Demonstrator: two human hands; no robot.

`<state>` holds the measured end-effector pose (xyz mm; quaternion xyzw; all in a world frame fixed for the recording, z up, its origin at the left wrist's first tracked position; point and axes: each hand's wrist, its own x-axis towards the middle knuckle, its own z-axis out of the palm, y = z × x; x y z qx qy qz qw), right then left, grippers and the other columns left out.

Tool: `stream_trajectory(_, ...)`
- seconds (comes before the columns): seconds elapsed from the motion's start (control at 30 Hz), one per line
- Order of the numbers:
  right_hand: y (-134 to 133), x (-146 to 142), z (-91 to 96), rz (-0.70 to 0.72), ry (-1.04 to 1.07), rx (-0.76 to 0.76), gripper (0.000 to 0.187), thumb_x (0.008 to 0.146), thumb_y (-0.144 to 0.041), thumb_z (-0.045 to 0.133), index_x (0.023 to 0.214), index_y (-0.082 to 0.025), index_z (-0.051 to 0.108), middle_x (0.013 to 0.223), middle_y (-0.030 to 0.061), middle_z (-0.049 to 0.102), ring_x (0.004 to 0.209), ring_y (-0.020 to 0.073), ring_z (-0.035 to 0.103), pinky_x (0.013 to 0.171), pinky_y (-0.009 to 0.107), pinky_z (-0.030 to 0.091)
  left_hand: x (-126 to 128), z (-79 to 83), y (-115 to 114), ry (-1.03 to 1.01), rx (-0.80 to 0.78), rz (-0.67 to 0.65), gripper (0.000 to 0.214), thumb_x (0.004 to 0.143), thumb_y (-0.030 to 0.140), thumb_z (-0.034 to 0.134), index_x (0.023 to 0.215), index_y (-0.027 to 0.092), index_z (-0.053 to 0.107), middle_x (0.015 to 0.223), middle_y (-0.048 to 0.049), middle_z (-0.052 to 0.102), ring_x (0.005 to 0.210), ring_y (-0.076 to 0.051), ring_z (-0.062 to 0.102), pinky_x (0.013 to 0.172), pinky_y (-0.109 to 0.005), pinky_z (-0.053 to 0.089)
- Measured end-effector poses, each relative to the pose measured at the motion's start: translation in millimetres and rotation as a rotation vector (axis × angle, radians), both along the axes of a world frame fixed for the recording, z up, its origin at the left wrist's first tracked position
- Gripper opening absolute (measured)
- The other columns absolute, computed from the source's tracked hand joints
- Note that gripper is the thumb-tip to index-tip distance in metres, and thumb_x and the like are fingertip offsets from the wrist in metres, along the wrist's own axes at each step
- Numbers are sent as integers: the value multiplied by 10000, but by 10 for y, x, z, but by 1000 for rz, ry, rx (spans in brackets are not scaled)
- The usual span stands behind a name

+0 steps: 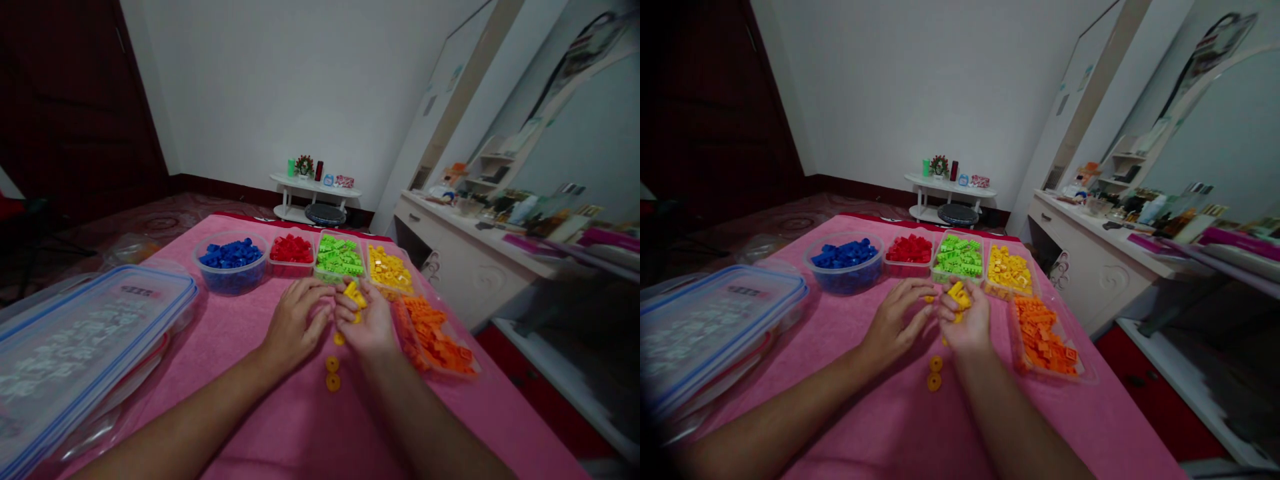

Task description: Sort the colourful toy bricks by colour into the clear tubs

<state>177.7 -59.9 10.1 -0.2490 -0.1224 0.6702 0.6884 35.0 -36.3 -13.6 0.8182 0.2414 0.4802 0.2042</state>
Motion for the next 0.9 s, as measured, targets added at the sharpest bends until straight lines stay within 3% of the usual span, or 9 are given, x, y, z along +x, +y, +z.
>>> stream_trajectory(0.1, 156, 466, 393, -84, -175, -30, 238, 909, -256, 325, 795, -167, 514, 607, -7, 507, 363, 44, 332, 311, 129, 249, 36, -71, 3, 111, -53, -95, 201, 863, 195, 482, 1006, 203, 622, 1012, -67, 608, 989, -197, 530, 890, -354, 416)
stream_trajectory(0.2, 428, 949, 665, -268, -531, -270, 343, 939, -379, 256, 826, -184, 515, 609, 18, 512, 419, 90, 432, 357, 161, 316, 69, -126, -70, 316, -19, -254, 261, 829, 337, 567, 1055, 223, 632, 1042, -78, 615, 1007, -224, 532, 910, -393, 402)
stream_trajectory(0.37, 683, 1429, 721, -365, -1000, -535, 577, 883, -635, 196, 1057, -187, 515, 881, 134, 600, 692, 202, 593, 542, 307, 446, 43, -280, -171, 550, 26, -341, 798, 603, 658, 673, 1286, 277, 518, 1379, -139, 445, 1293, -373, 346, 1054, -570, 235)
stream_trajectory(0.43, 669, 1381, 653, -420, -1257, -508, 540, 854, -637, 319, 1054, -191, 550, 969, 152, 610, 772, 210, 598, 595, 304, 440, 36, -345, -138, 584, -8, -294, 889, 590, 671, 675, 1354, 281, 444, 1461, -155, 340, 1347, -390, 268, 1070, -589, 202)
stream_trajectory(0.5, 593, 1190, 558, -400, -1431, -324, 394, 805, -534, 505, 985, -196, 599, 989, 125, 629, 768, 195, 601, 618, 286, 430, 41, -390, -55, 576, -28, -205, 871, 631, 612, 687, 1378, 262, 409, 1483, -166, 297, 1361, -381, 248, 1075, -576, 213)
stream_trajectory(0.63, 275, 641, 277, 39, -1681, 82, 161, 680, -282, 664, 805, -182, 675, 733, 46, 640, 575, 150, 544, 564, 279, 391, 45, -432, 191, 529, -23, -32, 648, 782, 440, 619, 1357, 204, 434, 1449, -176, 340, 1335, -342, 297, 1063, -535, 267)
stream_trajectory(0.7, 82, 425, 92, 167, -1828, 210, 171, 609, -191, 706, 780, -197, 698, 683, 28, 624, 599, 154, 519, 581, 285, 370, 31, -445, 292, 521, -16, -13, 495, 833, 374, 568, 1287, 185, 512, 1375, -168, 427, 1274, -309, 380, 1040, -483, 319)
stream_trajectory(0.8, -124, 263, -155, 127, -1904, 216, 304, 518, -88, 717, 784, -234, 700, 746, 30, 628, 655, 172, 513, 607, 301, 358, 8, -456, 366, 514, -9, -10, 301, 857, 318, 541, 1120, 203, 631, 1186, -116, 558, 1125, -256, 486, 971, -413, 383)
stream_trajectory(0.9, -180, 232, -282, 118, -1832, 187, 195, 558, -76, 660, 686, -223, 660, 676, 12, 600, 620, 156, 504, 583, 291, 372, 8, -459, 374, 502, -37, -10, 204, 856, 280, 542, 1000, 210, 670, 1012, -78, 592, 990, -216, 527, 868, -352, 426)
